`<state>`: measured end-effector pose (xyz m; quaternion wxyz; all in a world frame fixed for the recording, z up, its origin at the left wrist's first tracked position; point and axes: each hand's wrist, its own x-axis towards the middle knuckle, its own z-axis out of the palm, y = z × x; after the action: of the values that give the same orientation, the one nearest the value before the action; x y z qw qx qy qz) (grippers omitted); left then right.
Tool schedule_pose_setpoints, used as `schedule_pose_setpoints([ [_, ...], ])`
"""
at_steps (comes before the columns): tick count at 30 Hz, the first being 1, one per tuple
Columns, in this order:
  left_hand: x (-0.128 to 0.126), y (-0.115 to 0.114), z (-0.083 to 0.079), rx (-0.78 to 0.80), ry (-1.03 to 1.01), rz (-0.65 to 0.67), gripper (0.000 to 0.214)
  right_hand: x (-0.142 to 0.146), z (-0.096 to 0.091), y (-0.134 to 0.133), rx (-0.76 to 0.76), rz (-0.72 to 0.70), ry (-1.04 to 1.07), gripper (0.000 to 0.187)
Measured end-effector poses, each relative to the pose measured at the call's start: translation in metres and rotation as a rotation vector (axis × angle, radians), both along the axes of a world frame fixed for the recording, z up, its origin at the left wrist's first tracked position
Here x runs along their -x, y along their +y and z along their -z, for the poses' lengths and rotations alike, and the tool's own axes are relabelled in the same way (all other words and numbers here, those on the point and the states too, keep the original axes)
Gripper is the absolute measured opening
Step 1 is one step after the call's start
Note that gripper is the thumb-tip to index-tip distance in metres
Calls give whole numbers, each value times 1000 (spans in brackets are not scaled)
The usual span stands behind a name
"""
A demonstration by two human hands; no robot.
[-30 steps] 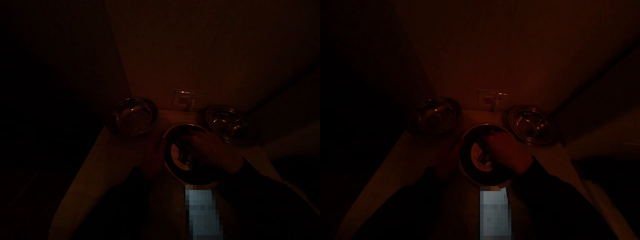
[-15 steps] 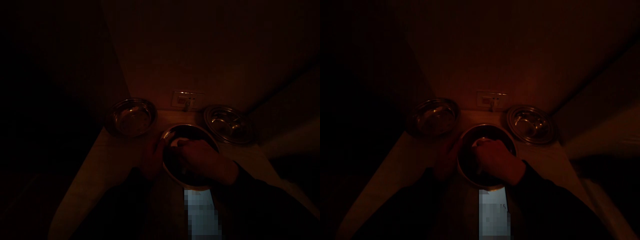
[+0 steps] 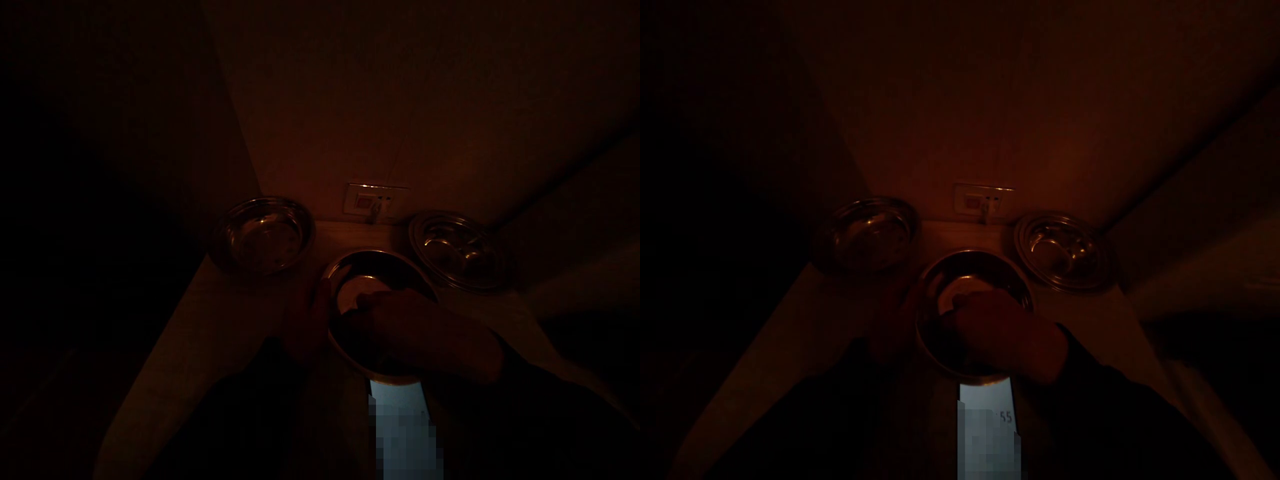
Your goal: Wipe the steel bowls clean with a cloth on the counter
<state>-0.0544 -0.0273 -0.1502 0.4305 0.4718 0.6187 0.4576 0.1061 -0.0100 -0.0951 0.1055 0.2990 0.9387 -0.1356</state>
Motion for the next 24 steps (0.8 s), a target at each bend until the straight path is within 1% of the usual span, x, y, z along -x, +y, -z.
schedule_pose_setpoints([
  [2, 1, 0, 1, -14, -15, 30, 39, 0, 0, 0, 14, -2, 0, 27],
  [3, 1, 0, 2, -27, -23, 48, 39, 0, 1, 0, -3, 14, 1, 27],
  [5, 1, 0, 2, -47, -44, 65, 39, 1, 5, 3, -77, 83, -8, 27],
  [8, 1, -1, 1, -29, -38, 44, 40, 2, 11, 10, -224, 222, -48, 32],
  [11, 0, -2, -1, -44, -45, 52, 41, 0, 13, 16, -280, 289, -95, 34],
  [13, 0, -2, -2, -64, -51, 63, 40, 0, 13, 16, -271, 268, -92, 32],
  [15, -1, -2, -2, -50, -28, 48, 40, 0, 11, 13, -230, 192, -48, 31],
  [17, 0, -2, -2, -35, -4, 32, 40, 1, 8, 9, -147, 94, 1, 29],
  [19, 0, -1, -1, -40, -7, 38, 39, 0, 5, 6, -59, 34, 20, 28],
  [22, 0, 1, 0, -60, 9, 45, 39, -3, 3, 5, 3, 13, 38, 28],
  [24, 0, 1, 0, -60, 16, 35, 40, -5, 3, 7, -7, 16, 44, 28],
])
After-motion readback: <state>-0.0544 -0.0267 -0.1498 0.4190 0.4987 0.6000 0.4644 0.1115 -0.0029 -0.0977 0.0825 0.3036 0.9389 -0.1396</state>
